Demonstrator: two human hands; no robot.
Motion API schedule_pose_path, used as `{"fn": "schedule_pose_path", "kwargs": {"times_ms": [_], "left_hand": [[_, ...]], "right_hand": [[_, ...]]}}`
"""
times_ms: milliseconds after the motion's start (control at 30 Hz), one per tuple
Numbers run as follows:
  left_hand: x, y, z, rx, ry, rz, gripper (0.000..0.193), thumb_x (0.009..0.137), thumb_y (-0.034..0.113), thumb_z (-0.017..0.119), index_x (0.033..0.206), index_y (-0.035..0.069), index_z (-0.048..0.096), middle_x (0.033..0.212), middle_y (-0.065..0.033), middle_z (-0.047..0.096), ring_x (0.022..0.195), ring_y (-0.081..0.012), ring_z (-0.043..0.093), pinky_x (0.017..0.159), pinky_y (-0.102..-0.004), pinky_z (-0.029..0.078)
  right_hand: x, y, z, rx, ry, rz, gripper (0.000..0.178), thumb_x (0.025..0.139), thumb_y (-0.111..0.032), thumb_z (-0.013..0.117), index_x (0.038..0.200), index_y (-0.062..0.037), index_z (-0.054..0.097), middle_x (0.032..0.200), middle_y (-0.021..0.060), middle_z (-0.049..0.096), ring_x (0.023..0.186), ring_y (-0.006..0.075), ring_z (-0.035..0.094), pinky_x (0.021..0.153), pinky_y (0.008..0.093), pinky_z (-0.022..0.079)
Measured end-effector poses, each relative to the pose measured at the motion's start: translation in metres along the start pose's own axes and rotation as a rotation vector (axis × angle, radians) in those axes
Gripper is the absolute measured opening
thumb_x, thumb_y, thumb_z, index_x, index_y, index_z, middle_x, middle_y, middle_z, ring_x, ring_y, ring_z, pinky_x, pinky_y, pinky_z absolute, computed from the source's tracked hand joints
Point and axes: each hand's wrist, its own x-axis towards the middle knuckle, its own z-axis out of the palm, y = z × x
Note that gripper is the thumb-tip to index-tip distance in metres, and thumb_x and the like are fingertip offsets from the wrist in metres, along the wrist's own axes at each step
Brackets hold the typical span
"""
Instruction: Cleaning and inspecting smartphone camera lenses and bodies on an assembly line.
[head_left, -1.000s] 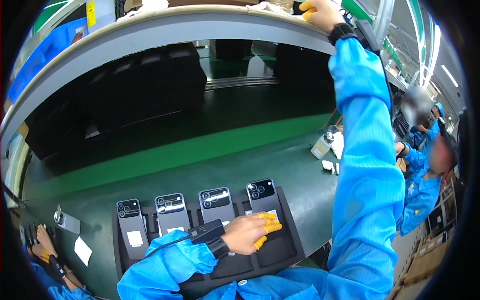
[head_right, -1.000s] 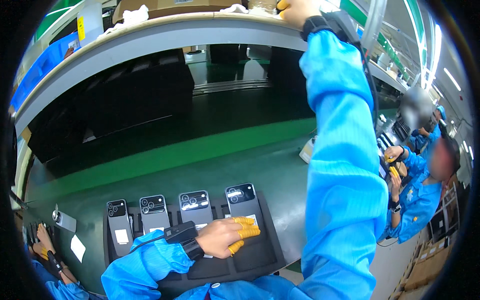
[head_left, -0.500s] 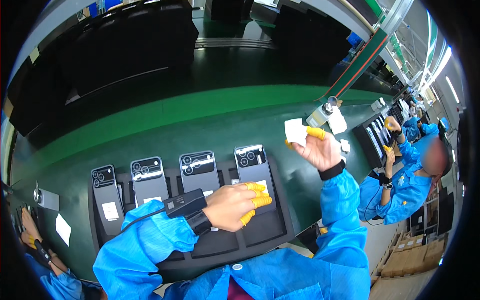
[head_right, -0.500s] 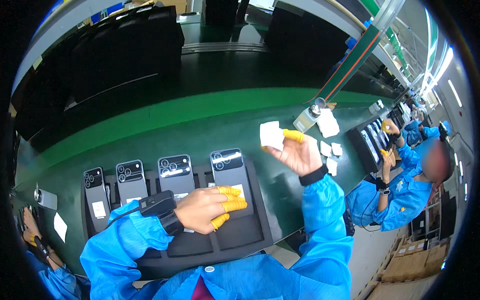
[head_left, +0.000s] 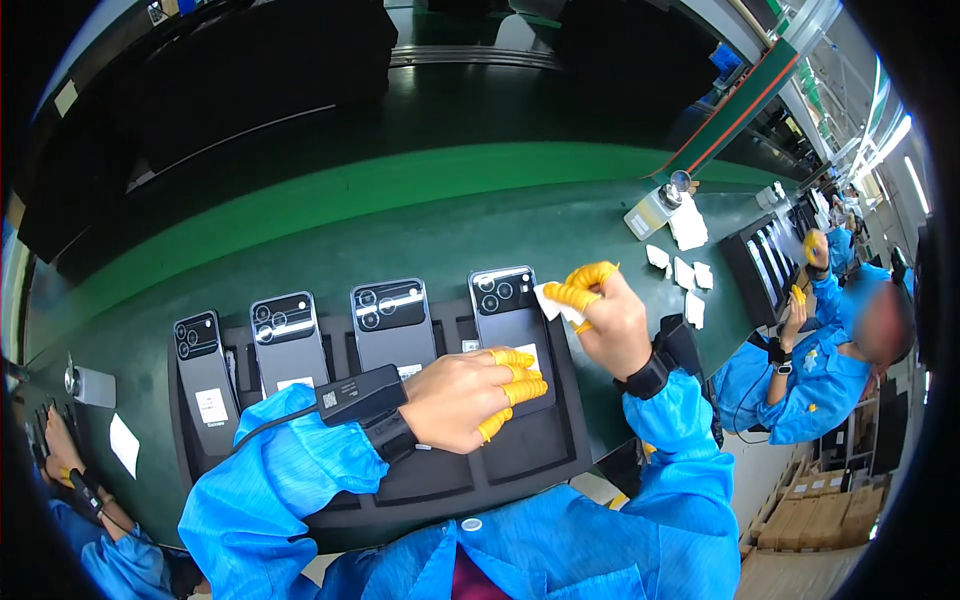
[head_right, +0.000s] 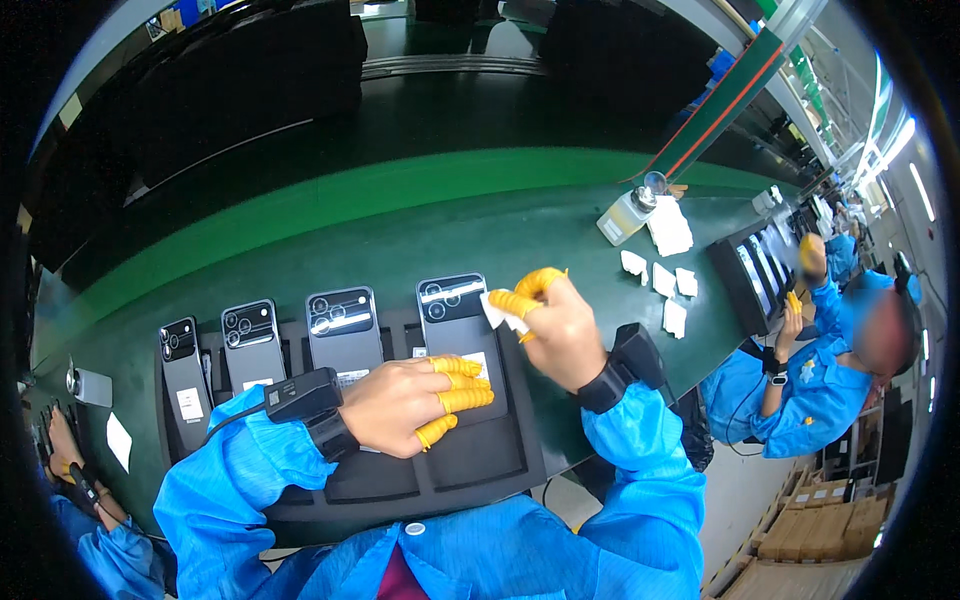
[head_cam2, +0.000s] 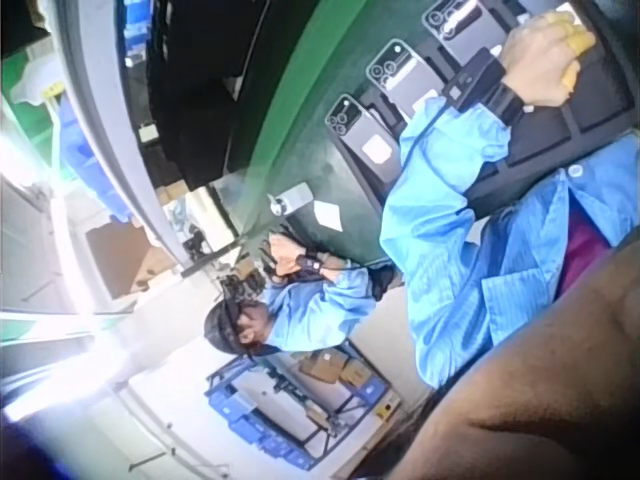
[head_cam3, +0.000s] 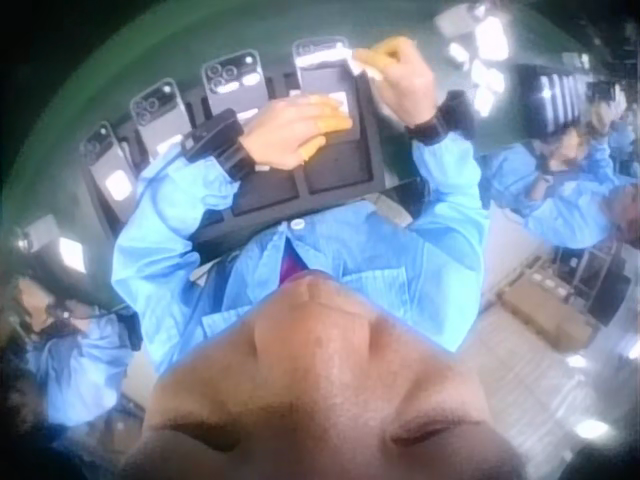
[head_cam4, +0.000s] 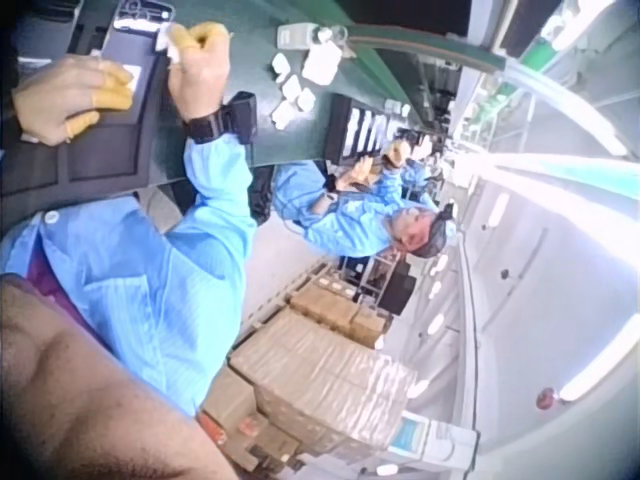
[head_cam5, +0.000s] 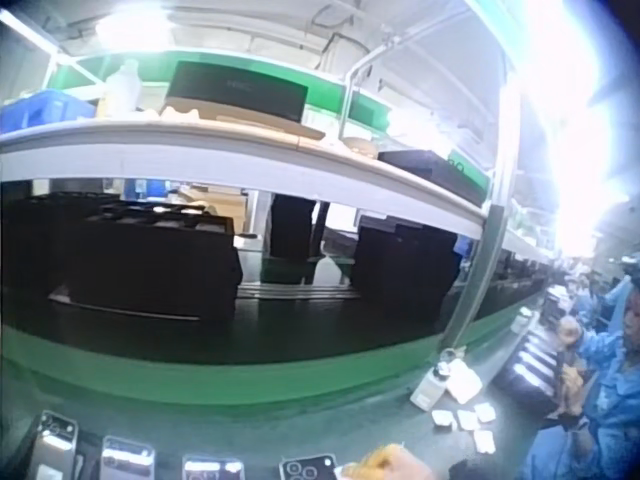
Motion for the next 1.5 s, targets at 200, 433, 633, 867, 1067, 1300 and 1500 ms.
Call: {"fn": "schedule_pose_path", "kwargs": {"times_ms": [200, 433, 633, 867, 1067, 1300, 1500], "left_hand": [[0.002, 0.000, -0.003, 0.016, -0.046, -0.011, 0.050, 0.078, 0.012, 0.063, 0.128, 0.009, 0.060, 0.116, -0.0116, 0.064, 0.116, -0.0310, 0.058, 0.098, -0.0410, 0.048], [0.002, 0.000, -0.002, 0.003, 0.003, 0.012, 0.049, 0.078, 0.012, 0.062, 0.127, 0.008, 0.061, 0.117, -0.0122, 0.064, 0.117, -0.0310, 0.058, 0.098, -0.0403, 0.048], [0.004, 0.000, -0.004, 0.027, 0.058, 0.085, 0.049, 0.078, 0.011, 0.062, 0.127, 0.008, 0.061, 0.119, -0.0123, 0.064, 0.117, -0.0304, 0.058, 0.099, -0.0404, 0.049], [0.003, -0.005, 0.002, -0.003, 0.043, 0.050, 0.047, 0.080, 0.011, 0.062, 0.127, 0.010, 0.061, 0.120, -0.0108, 0.064, 0.120, -0.0304, 0.056, 0.101, -0.0407, 0.047], [-0.003, -0.005, 0.002, 0.055, 0.078, 0.058, 0.046, 0.082, 0.013, 0.062, 0.128, 0.011, 0.061, 0.117, -0.0107, 0.064, 0.117, -0.0308, 0.058, 0.098, -0.0405, 0.048], [0.001, -0.004, 0.013, 0.058, 0.081, 0.083, 0.047, 0.073, 0.011, 0.064, 0.119, 0.004, 0.065, 0.101, -0.0111, 0.063, 0.100, -0.0302, 0.061, 0.089, -0.0391, 0.052], [0.004, -0.007, 0.015, 0.091, 0.107, 0.087, 0.042, 0.074, 0.013, 0.064, 0.116, 0.007, 0.065, 0.097, -0.0111, 0.063, 0.102, -0.0312, 0.061, 0.087, -0.0395, 0.054]], "right_hand": [[-0.001, -0.003, 0.012, -0.103, -0.006, -0.228, 0.034, 0.068, 0.001, 0.070, 0.100, -0.0092, 0.075, 0.089, 0.0089, 0.058, 0.083, 0.0264, 0.059, 0.067, 0.0339, 0.052], [0.001, 0.004, 0.004, -0.187, -0.059, -0.297, 0.025, 0.068, -0.002, 0.068, 0.092, -0.0017, 0.073, 0.086, 0.0097, 0.057, 0.082, 0.0277, 0.060, 0.067, 0.0355, 0.053], [0.000, 0.027, -0.028, -0.338, -0.060, -0.165, 0.027, 0.063, 0.005, 0.068, 0.088, -0.0002, 0.073, 0.087, 0.0130, 0.056, 0.080, 0.0297, 0.059, 0.068, 0.0372, 0.052], [0.034, 0.008, -0.044, -0.297, 0.024, -0.189, 0.038, 0.061, 0.012, 0.067, 0.095, -0.0013, 0.075, 0.091, 0.0147, 0.057, 0.081, 0.0307, 0.059, 0.070, 0.0373, 0.052], [0.176, 0.009, -0.152, -0.681, 0.619, -0.453, 0.022, 0.077, 0.000, 0.069, 0.099, -0.0033, 0.073, 0.096, 0.0146, 0.067, 0.083, 0.0293, 0.067, 0.072, 0.0362, 0.053], [0.311, 0.024, -0.210, -0.612, 0.341, -0.234, 0.034, 0.075, -0.010, 0.064, 0.109, -0.0071, 0.070, 0.095, 0.0188, 0.069, 0.089, 0.0316, 0.066, 0.082, 0.0394, 0.051], [0.232, 0.020, -0.134, -0.240, 0.449, -0.267, 0.042, 0.076, 0.001, 0.063, 0.117, -0.0090, 0.064, 0.112, 0.0145, 0.062, 0.103, 0.0316, 0.059, 0.087, 0.0356, 0.049]]}}
